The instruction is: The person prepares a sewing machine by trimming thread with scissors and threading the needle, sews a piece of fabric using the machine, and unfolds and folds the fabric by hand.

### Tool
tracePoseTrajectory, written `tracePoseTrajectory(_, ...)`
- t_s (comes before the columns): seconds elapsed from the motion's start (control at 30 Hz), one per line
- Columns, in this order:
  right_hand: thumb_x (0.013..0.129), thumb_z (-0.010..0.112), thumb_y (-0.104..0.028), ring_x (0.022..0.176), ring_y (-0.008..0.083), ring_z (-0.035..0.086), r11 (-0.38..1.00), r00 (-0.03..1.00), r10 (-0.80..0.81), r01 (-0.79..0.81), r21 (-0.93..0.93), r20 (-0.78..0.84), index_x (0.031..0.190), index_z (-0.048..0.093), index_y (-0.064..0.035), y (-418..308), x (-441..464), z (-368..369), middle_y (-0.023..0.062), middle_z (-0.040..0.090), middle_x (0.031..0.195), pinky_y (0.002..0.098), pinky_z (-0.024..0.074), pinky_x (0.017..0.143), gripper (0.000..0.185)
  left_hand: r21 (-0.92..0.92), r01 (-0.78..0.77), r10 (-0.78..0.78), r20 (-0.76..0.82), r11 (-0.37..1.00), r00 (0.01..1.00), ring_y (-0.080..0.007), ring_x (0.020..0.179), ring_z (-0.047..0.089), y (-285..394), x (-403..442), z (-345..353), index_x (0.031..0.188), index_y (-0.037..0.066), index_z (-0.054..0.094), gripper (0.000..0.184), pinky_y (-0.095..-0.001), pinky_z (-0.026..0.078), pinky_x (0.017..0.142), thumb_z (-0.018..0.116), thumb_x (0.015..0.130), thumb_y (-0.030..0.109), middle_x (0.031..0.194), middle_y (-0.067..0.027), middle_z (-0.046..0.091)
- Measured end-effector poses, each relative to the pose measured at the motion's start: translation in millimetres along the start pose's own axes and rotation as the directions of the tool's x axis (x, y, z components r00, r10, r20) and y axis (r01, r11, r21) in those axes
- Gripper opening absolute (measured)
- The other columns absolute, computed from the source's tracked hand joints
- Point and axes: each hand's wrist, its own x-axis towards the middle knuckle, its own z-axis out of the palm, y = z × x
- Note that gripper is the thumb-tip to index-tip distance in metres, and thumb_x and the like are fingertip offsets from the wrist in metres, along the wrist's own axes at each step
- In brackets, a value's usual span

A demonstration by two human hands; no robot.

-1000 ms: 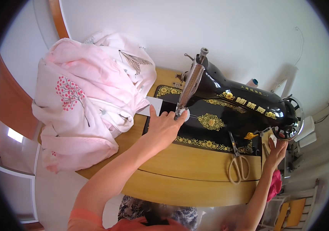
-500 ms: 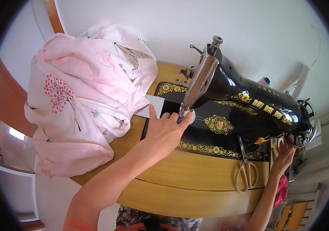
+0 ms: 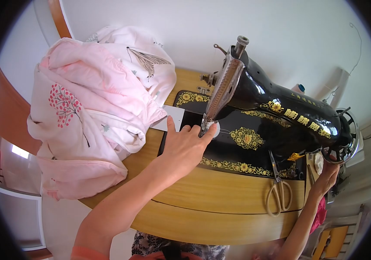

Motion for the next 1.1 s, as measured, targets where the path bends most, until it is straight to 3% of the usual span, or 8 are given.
tracePoseTrajectory(0.2,0.097,0.035,-0.039,0.105,0.0209,0.054,1.0,0.993,0.019,-0.021,-0.016,-0.12,0.114,0.05,0.0016,-15,1,9,0.0124,0.055,0.112,0.0327,0.0424,0.094,0.046,0.0,-0.013,0.013,-0.006,1.0,1.0,-0.0263,0.082,0.056,-1,0,1,0.135,0.013,0.037,0.064,-0.0672,0.029,0.089,0.056,0.076,-0.003,0.086,-0.0084,0.055)
tracePoseTrajectory(0.63,0.097,0.035,-0.039,0.106,0.0193,0.054,0.998,0.996,0.054,-0.055,-0.011,-0.07,0.116,0.047,0.0015,-11,-5,15,0.0124,0.056,0.111,0.0332,0.0405,0.096,0.046,0.012,0.002,-0.002,-0.02,1.0,1.0,-0.0255,0.081,0.056,-1,0,4,0.135,0.015,0.037,0.061,-0.0693,0.027,0.089,0.054,0.078,0.0,0.083,-0.0068,0.055)
tracePoseTrajectory(0.67,0.096,0.038,-0.041,0.099,0.0169,0.055,0.999,0.998,0.041,-0.04,0.012,-0.053,0.114,0.05,-0.0015,-9,-5,14,0.0072,0.054,0.11,0.0323,0.0436,0.091,0.045,0.015,0.002,-0.002,-0.018,1.0,1.0,-0.0255,0.081,0.056,-1,0,4,0.135,0.015,0.037,0.061,-0.0696,0.026,0.089,0.054,0.079,0.001,0.083,-0.0068,0.055)
tracePoseTrajectory(1.1,0.098,0.035,-0.036,0.085,0.0115,0.055,0.999,0.999,0.022,-0.023,-0.025,-0.038,0.107,0.051,-0.0026,0,0,9,0.0043,0.055,0.101,0.0269,0.0472,0.082,0.038,-0.018,0.022,-0.022,0.0,1.0,1.0,-0.0269,0.086,0.056,-2,-1,4,0.136,0.018,0.035,0.057,-0.0696,0.026,0.091,0.052,0.083,0.005,0.09,-0.0087,0.055)
